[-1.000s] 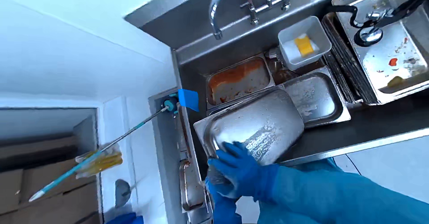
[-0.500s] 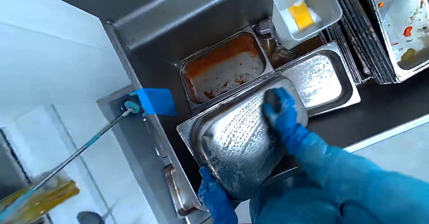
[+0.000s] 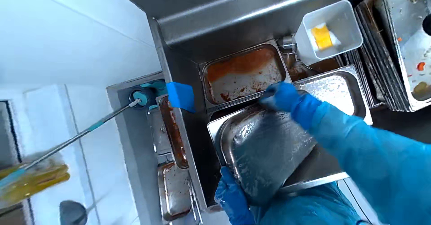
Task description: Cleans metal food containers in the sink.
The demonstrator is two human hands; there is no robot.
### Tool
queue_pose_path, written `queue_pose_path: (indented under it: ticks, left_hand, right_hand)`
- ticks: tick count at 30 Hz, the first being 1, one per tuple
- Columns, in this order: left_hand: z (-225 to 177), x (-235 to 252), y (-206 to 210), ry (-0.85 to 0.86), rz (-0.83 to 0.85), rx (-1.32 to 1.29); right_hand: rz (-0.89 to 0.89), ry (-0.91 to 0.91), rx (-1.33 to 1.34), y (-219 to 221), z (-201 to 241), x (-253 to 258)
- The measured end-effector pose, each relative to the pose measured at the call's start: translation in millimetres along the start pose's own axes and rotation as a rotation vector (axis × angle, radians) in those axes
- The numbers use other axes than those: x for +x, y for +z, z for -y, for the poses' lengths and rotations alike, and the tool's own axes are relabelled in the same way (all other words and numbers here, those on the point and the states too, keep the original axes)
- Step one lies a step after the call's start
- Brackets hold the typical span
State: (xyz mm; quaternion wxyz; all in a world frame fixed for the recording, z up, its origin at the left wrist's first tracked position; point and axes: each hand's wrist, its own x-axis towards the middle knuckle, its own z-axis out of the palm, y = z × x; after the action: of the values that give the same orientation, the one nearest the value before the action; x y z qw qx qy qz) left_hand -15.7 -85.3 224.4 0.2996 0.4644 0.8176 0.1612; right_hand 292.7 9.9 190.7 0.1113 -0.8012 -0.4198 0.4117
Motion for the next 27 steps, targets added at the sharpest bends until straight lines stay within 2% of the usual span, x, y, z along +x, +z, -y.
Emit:
queue_pose_path:
  ticks: [2, 3, 4, 5, 7, 8, 9, 10, 12, 13, 14, 15, 17, 18, 19, 20, 22, 23, 24, 25, 27]
  left_hand:
    - [1, -7, -6, -0.014, -0.014, 0.028]
    - [1, -10, -9, -0.040, -0.021, 0.046]
    - [2, -12, -8, -0.070, -0.031, 0.050]
    - [3, -15, -7, -0.097, -0.030, 0.052]
    - [6, -14, -6, -0.101, -0.040, 0.040]
    - [7, -10, -4, -0.070, -0.046, 0.040]
    - [6, -2, 0, -0.033, -0.050, 0.049]
    - [4, 7, 6, -0.001, -0.055, 0.057]
    - [8, 8, 6, 0.017, -0.053, 0.090]
    - [10, 6, 3, 0.008, -0.050, 0.105]
    - [10, 6, 4, -0.008, -0.053, 0.103]
    - [11, 4, 6, -0.026, -0.056, 0.098]
    - [11, 4, 4, -0.030, -0.050, 0.092]
    - [9, 7, 4, -0.017, -0.047, 0.099]
    - [5, 13, 7, 0.002, -0.045, 0.113]
    - [1, 19, 13, 0.019, -0.049, 0.124]
    - [2, 16, 10, 0.010, -0.043, 0.138]
    - [1, 13, 8, -0.023, -0.034, 0.132]
    - [0, 12, 9, -0.044, -0.034, 0.111]
    - [2, 11, 12, -0.045, -0.045, 0.092]
    - [5, 11, 14, -0.035, -0.061, 0.068]
  right_hand:
    - [0.078, -0.192, -0.005, 16, 86, -30]
    - [0.132, -0.255, -0.020, 20, 108, -33]
    - [0.178, -0.282, -0.044, 18, 108, -24]
    - [0.212, -0.265, -0.090, 15, 86, -10]
    - [0.242, -0.102, -0.221, 3, 17, 17]
    - [0.229, -0.006, -0.274, -1, -4, 24]
    - [0.205, 0.053, -0.309, -3, -2, 25]
    - [0.179, 0.050, -0.316, -1, 22, 22]
    - [0.191, -0.103, -0.233, 15, 83, 2]
    - [0.207, -0.166, -0.194, 23, 99, -3]
    - [0.191, -0.216, -0.185, 27, 94, 4]
    - [0.161, -0.238, -0.216, 27, 69, 17]
    - [0.231, -0.084, -0.306, 12, 18, 29]
    - [0.238, 0.011, -0.380, 7, 6, 35]
    - [0.235, 0.069, -0.410, 5, 13, 35]
    - [0.220, 0.056, -0.407, 5, 36, 31]
    - [0.251, -0.089, -0.323, 16, 100, 9]
    - [0.277, -0.153, -0.281, 21, 115, 6]
    - [0.286, -0.184, -0.257, 23, 111, 14]
    - [0.288, -0.173, -0.269, 24, 86, 27]
    - [0.269, -0.029, -0.425, 18, 13, 49]
